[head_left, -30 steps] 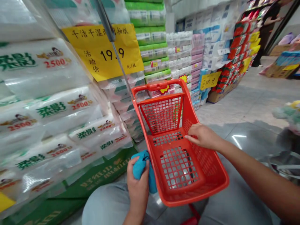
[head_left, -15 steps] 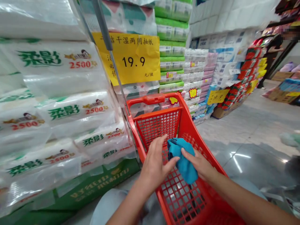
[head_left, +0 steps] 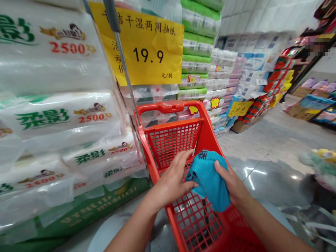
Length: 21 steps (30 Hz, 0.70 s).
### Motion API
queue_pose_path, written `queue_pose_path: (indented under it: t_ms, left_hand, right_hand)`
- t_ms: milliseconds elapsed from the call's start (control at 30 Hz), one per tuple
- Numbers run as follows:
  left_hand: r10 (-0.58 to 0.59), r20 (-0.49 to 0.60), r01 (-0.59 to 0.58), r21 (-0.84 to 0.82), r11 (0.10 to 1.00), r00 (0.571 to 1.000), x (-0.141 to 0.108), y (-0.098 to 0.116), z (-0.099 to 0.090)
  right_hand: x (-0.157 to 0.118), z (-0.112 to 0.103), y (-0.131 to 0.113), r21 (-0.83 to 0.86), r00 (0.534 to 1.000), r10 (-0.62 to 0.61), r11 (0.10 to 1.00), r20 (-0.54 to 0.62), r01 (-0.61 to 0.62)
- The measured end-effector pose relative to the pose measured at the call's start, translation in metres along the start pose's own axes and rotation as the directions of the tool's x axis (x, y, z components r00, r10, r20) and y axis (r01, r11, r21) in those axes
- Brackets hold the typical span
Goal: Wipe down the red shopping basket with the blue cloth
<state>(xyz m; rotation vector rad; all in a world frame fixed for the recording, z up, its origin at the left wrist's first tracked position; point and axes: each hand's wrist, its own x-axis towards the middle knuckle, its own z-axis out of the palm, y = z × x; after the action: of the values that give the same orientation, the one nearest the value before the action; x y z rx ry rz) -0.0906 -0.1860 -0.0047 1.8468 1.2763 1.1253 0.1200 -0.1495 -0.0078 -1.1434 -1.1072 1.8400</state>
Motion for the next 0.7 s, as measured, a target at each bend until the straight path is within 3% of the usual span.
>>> queue_pose_path:
  t_ms: [100,167,267,333,433,500,600,700]
  left_hand:
    - [-0.039,0.009,0.039,-0.025,0.999,0.999,-0.001,0.01,-0.001]
    - [-0.047,-0.075,0.049,0.017,0.999,0.996,-0.001,0.015,-0.002]
    - [0.063,-0.221,-0.028,0.157,0.987,0.973,-0.002,0.02,-0.003]
    - [0.111,-0.231,-0.058,0.226,0.972,0.966,-0.004,0.023,-0.002]
    - [0.023,-0.142,0.017,0.274,0.962,0.99,-0.008,0.024,-0.002]
    - [-0.069,-0.069,0.087,0.308,0.948,0.995,-0.011,0.024,-0.005]
    - [-0.124,0.082,0.092,0.317,0.944,0.989,-0.014,0.028,-0.015]
    - [-0.095,0.248,0.046,0.198,0.979,0.964,-0.012,0.036,-0.019]
  right_hand:
    - [-0.005,0.001,-0.006,-0.006,0.987,0.097,0.995,0.126,-0.097]
    - [-0.006,0.0,-0.01,-0.069,0.984,0.066,0.996,0.164,-0.056]
    - [-0.006,-0.006,-0.013,-0.18,0.977,0.003,0.983,0.214,0.037]
    - [-0.008,-0.01,-0.013,-0.267,0.945,0.01,0.96,0.327,0.082]
    - [-0.012,-0.017,-0.012,-0.431,0.899,0.055,0.889,0.435,0.154]
    - [-0.015,-0.023,-0.013,-0.517,0.923,0.044,0.838,0.382,0.174]
    - [-0.019,-0.034,-0.021,-0.635,0.947,-0.145,0.712,0.285,0.3]
    - [-0.024,-0.04,-0.036,-0.653,0.873,-0.311,0.579,0.376,0.488]
